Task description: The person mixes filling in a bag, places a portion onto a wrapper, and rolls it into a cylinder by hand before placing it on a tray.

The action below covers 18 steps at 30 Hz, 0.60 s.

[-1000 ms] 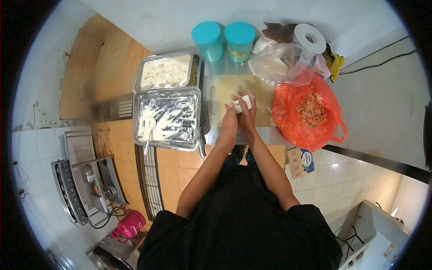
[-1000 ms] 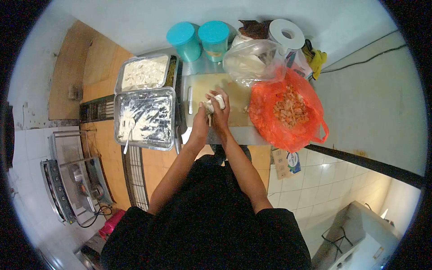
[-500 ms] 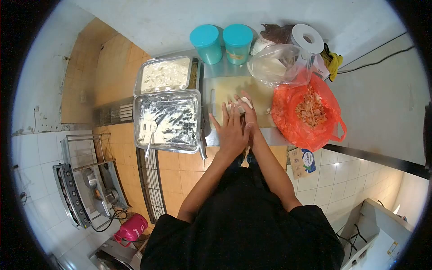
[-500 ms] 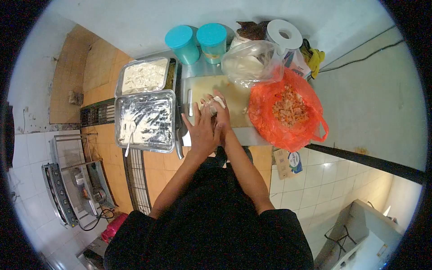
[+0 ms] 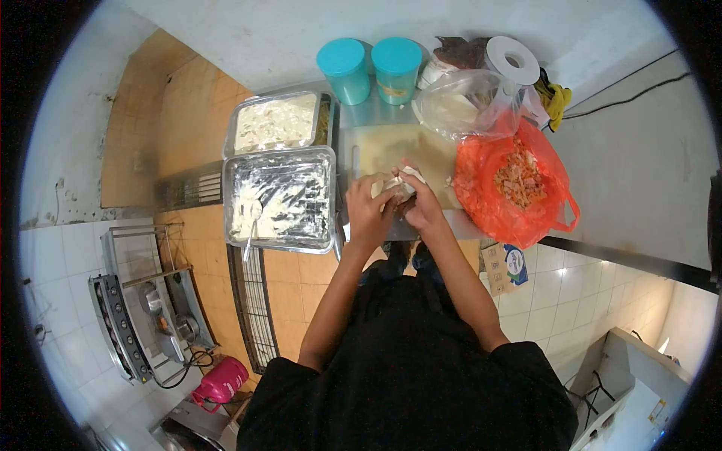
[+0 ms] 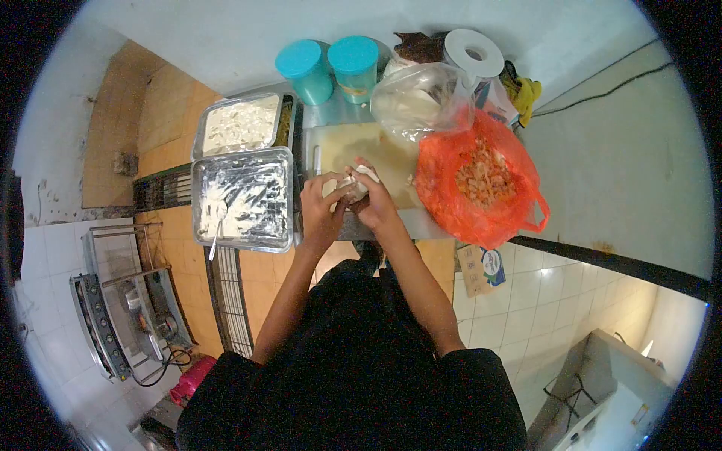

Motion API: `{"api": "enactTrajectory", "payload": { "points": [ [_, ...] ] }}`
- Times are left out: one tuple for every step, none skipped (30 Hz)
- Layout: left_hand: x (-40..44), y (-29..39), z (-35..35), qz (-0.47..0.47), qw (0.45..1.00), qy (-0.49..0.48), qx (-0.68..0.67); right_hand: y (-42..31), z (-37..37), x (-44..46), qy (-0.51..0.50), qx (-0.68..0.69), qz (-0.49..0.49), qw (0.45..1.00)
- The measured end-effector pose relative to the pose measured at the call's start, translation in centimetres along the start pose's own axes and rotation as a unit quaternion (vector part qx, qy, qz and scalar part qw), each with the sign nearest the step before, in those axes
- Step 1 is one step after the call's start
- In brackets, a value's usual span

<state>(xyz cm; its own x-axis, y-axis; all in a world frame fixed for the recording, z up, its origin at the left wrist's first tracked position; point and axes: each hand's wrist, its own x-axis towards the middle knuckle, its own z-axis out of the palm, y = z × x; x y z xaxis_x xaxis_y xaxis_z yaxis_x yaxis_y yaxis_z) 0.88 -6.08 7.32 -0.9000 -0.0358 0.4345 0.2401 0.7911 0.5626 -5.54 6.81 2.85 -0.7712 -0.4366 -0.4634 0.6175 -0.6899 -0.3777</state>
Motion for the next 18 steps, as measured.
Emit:
{"api": "enactTrajectory", "payload": {
  "points": [
    [0.2,0.1,-0.1,-0.021,0.999,0.002,-0.037,0.2,-0.3,-0.1,0.001,0.0,0.0,1.0],
    [0.2,-0.1,0.1,-0.021,0.999,0.001,-0.038,0.2,-0.1,-0.5,0.005,-0.003,0.002,1.0],
    [0.3,-0.4,0.2,-0.052,0.995,-0.002,-0.082,0.1,0.2,-0.9,0.01,-0.006,0.006,1.0],
    [0.4,-0.7,0.4,-0.084,0.989,-0.005,-0.125,0.0,0.4,-1.1,0.011,-0.005,0.006,1.0],
    [0.5,-0.6,0.4,-0.084,0.989,-0.005,-0.125,-0.1,0.4,-1.3,0.013,-0.012,0.015,1.0],
    [0.7,-0.6,0.4,-0.143,0.976,0.006,-0.162,-0.1,0.5,-1.5,0.015,-0.017,0.025,0.999],
    [0.7,-0.4,0.2,-0.202,0.959,0.016,-0.198,-0.1,0.6,-1.7,0.015,-0.016,0.026,0.999],
    [0.6,-0.7,0.2,-0.202,0.959,0.016,-0.198,-0.1,0.6,-1.8,0.011,-0.022,0.024,0.999],
    [0.5,-1.0,0.1,-0.204,0.965,-0.015,-0.164,-0.1,0.6,-1.9,0.007,-0.028,0.022,0.999],
    [0.4,-1.2,0.1,-0.207,0.968,-0.047,-0.13,0.0,0.6,-1.9,0.006,-0.028,0.022,0.999],
    [0.4,-1.1,0.1,-0.207,0.968,-0.047,-0.13,0.4,0.4,-1.7,0.015,-0.033,-0.004,0.999],
    [0.3,-0.8,0.1,-0.152,0.984,-0.046,-0.075,0.7,0.2,-1.6,0.023,-0.038,-0.029,0.999],
    [0.1,-0.5,0.0,-0.096,0.994,-0.044,-0.019,1.0,0.0,-1.6,0.021,-0.038,-0.028,0.999],
    [0.0,-0.2,-0.1,-0.096,0.994,-0.042,-0.018,1.2,-0.1,-1.5,0.024,-0.037,-0.045,0.998],
    [-0.1,0.0,-0.1,-0.074,0.997,-0.03,0.012,1.3,-0.1,-1.5,0.027,-0.036,-0.063,0.997],
    [-0.3,0.3,-0.1,-0.053,0.998,-0.017,0.042,1.4,-0.2,-1.4,0.026,-0.036,-0.063,0.997],
    [-0.5,0.4,0.1,-0.052,0.998,-0.017,0.043,1.6,0.0,-1.4,0.044,-0.032,-0.085,0.995],
    [-0.6,0.5,0.3,-0.031,0.998,-0.005,0.052,1.9,0.2,-1.4,0.061,-0.027,-0.107,0.992]
  ]
}}
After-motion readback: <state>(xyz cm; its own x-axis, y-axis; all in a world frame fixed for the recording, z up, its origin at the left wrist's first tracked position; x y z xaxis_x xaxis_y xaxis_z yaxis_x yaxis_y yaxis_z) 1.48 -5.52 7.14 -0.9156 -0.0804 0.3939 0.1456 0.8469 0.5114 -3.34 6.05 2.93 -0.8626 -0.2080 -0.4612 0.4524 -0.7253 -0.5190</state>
